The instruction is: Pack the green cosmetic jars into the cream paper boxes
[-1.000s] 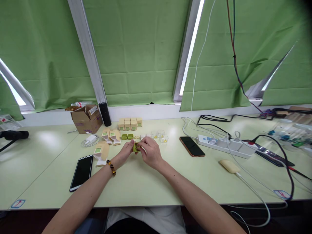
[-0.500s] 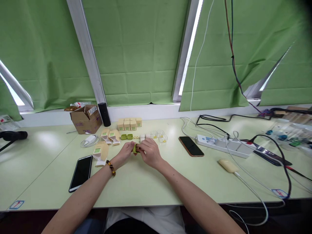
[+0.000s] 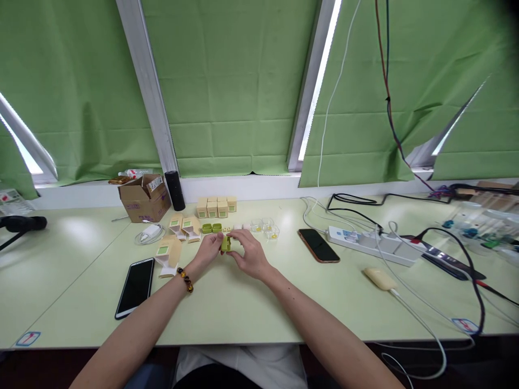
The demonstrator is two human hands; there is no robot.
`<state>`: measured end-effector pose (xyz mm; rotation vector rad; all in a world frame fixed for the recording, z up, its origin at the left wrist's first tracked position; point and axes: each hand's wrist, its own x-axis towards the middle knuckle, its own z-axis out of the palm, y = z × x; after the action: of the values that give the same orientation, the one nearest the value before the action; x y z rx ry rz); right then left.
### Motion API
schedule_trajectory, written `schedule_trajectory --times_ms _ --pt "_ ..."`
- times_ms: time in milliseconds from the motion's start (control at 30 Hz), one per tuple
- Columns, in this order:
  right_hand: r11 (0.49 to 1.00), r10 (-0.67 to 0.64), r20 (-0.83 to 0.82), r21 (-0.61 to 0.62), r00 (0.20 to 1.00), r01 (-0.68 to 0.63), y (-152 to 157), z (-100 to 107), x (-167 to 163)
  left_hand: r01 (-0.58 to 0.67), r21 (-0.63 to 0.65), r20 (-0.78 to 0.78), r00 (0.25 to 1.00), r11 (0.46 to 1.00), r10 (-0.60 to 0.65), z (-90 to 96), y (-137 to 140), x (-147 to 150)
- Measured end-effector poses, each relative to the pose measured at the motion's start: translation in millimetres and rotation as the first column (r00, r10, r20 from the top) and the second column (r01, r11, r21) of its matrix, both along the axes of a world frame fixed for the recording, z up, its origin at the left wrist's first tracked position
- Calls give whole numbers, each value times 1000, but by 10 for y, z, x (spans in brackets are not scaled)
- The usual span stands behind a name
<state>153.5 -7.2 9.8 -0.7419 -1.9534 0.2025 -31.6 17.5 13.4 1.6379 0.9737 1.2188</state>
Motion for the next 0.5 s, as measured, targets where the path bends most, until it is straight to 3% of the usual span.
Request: schedule_trajectory --times_ms 133,233,367,500 --pt "993 -18 -211 -120 977 -7 55 -27 2 -26 13 129 991 1000 24 31 -57 8" --pt "978 -33 -325 -204 945 -36 79 -40 1 -60 87 115 992 994 50 36 -85 4" --pt "966 -47 -365 -253 930 -50 90 -77 -31 -89 148 28 996 985 86 5 -109 7" --pt "974 -31 -349 -219 936 -50 85 -106 -59 -104 164 -8 994 981 107 -18 -115 10"
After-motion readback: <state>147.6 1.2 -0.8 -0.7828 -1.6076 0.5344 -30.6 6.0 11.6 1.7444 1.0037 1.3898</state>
